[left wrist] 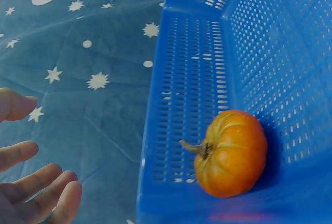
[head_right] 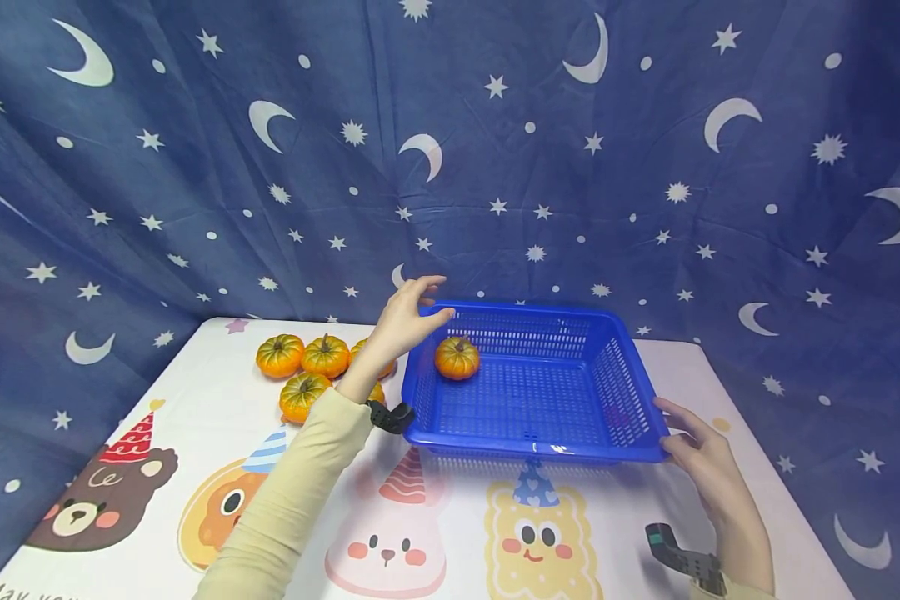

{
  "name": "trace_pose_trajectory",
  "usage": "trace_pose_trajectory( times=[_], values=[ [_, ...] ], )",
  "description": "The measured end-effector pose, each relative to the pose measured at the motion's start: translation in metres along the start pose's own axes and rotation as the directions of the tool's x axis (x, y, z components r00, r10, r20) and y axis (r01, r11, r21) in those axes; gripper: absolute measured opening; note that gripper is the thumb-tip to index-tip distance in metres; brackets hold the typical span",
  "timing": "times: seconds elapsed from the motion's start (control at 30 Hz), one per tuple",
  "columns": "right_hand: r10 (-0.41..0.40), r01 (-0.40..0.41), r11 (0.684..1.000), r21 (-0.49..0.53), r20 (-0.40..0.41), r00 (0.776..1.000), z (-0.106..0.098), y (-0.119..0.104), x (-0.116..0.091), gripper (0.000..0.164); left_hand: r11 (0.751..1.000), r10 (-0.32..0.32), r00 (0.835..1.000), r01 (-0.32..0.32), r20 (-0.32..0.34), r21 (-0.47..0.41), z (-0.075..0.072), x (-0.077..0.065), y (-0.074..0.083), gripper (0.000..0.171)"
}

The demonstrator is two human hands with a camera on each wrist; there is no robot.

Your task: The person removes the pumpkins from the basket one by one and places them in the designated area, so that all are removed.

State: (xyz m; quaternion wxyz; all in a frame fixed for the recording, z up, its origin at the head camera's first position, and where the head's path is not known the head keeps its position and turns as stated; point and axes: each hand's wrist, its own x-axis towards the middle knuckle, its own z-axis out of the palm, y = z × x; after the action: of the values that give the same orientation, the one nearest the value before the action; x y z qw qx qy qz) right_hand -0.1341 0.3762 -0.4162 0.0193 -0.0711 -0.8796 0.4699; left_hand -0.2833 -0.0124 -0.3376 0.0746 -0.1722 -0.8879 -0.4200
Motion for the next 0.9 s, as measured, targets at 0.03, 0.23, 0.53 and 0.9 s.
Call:
trace_pose_trajectory(
  times=[0.03,0.23,0.53,0.9],
  values=[
    [-0.001,0.001,1.000,0.000,-0.002,1.000,0.000,0.000,0.000,0.052,1.000,-0.001,1.000,0.001,0.007,0.002,0.002,0.002,0.000,0.056],
    [-0.009,0.009,1.000,0.003,-0.006,1.000,-0.001,0.001,0.000,0.052,1.000,-0.015,0.999,0.014,0.049,0.025,0.016,0.008,-0.002,0.058],
    [-0.025,0.025,1.000,0.012,-0.010,1.000,-0.001,0.000,0.000,0.051,0.993,-0.084,0.988,0.072,0.129,0.092,0.034,0.014,-0.009,0.063],
    [-0.024,0.024,1.000,0.019,-0.008,1.000,-0.001,0.000,0.000,0.051,0.979,-0.181,0.971,0.162,0.157,0.128,0.052,0.023,-0.013,0.064]
  ],
)
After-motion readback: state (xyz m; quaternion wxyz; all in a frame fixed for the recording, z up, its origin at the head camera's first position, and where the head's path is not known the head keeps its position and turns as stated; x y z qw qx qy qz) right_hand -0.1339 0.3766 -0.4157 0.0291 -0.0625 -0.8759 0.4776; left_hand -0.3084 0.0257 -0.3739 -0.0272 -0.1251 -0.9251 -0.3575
